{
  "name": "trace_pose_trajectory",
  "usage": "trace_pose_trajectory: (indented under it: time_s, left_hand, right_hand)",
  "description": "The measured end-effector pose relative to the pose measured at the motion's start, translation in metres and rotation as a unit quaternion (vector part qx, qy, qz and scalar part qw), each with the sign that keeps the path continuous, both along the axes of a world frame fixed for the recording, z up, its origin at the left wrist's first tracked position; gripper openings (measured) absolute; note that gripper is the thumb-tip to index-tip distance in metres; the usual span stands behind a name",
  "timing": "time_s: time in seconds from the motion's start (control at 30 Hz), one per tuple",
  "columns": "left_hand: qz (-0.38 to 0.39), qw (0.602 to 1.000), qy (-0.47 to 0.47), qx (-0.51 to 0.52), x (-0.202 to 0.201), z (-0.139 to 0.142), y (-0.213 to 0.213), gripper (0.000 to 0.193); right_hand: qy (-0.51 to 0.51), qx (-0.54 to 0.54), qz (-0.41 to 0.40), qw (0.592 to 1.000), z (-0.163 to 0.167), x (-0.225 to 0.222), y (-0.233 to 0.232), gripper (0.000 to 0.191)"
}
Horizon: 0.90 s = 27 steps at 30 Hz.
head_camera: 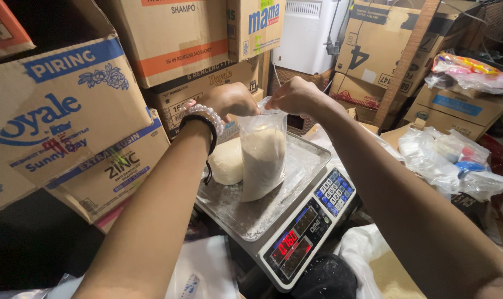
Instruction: The person scoops white grains from a large sack into a small plastic bag using a scoop, then places the bag on a digital scale to check the weight. The person adjusts the contents by adding or removing grains until the desired weight is reached.
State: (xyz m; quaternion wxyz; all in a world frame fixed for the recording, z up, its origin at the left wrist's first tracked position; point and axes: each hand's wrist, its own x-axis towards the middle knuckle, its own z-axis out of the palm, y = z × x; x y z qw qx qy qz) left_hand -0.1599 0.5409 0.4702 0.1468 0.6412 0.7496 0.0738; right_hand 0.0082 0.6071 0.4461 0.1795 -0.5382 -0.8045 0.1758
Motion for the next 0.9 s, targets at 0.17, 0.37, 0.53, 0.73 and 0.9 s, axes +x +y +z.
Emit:
trace_pose_trajectory:
  time_s: [0.17, 0.37, 0.53, 0.73, 0.9]
  left_hand:
    - [-0.048, 0.993, -0.059, 0.095, 0.000, -0.009, 0.005, 0.038]
    - [0.000, 0.982, -0.092, 0.164, 0.020, -0.004, -0.012, 0.040]
    - [0.000, 0.973, -0.095, 0.209, 0.035, 0.002, -0.031, 0.041]
    - [-0.024, 0.955, -0.110, 0.276, 0.041, -0.001, -0.033, 0.032]
    - [-0.078, 0.922, -0.152, 0.348, 0.036, -0.006, -0.031, 0.038]
  right_hand:
    - [0.044, 0.006, 0.014, 0.999, 0.002, 0.006, -0.001, 0.027]
    - [0.078, 0.016, 0.032, 0.996, 0.003, 0.012, -0.009, 0.025]
    - [0.052, 0.044, 0.024, 0.997, -0.001, 0.014, -0.014, 0.025]
    - [0.067, 0.077, 0.015, 0.995, 0.003, 0.015, -0.020, 0.029]
    - [0.094, 0.112, 0.010, 0.989, 0.007, 0.018, -0.027, 0.027]
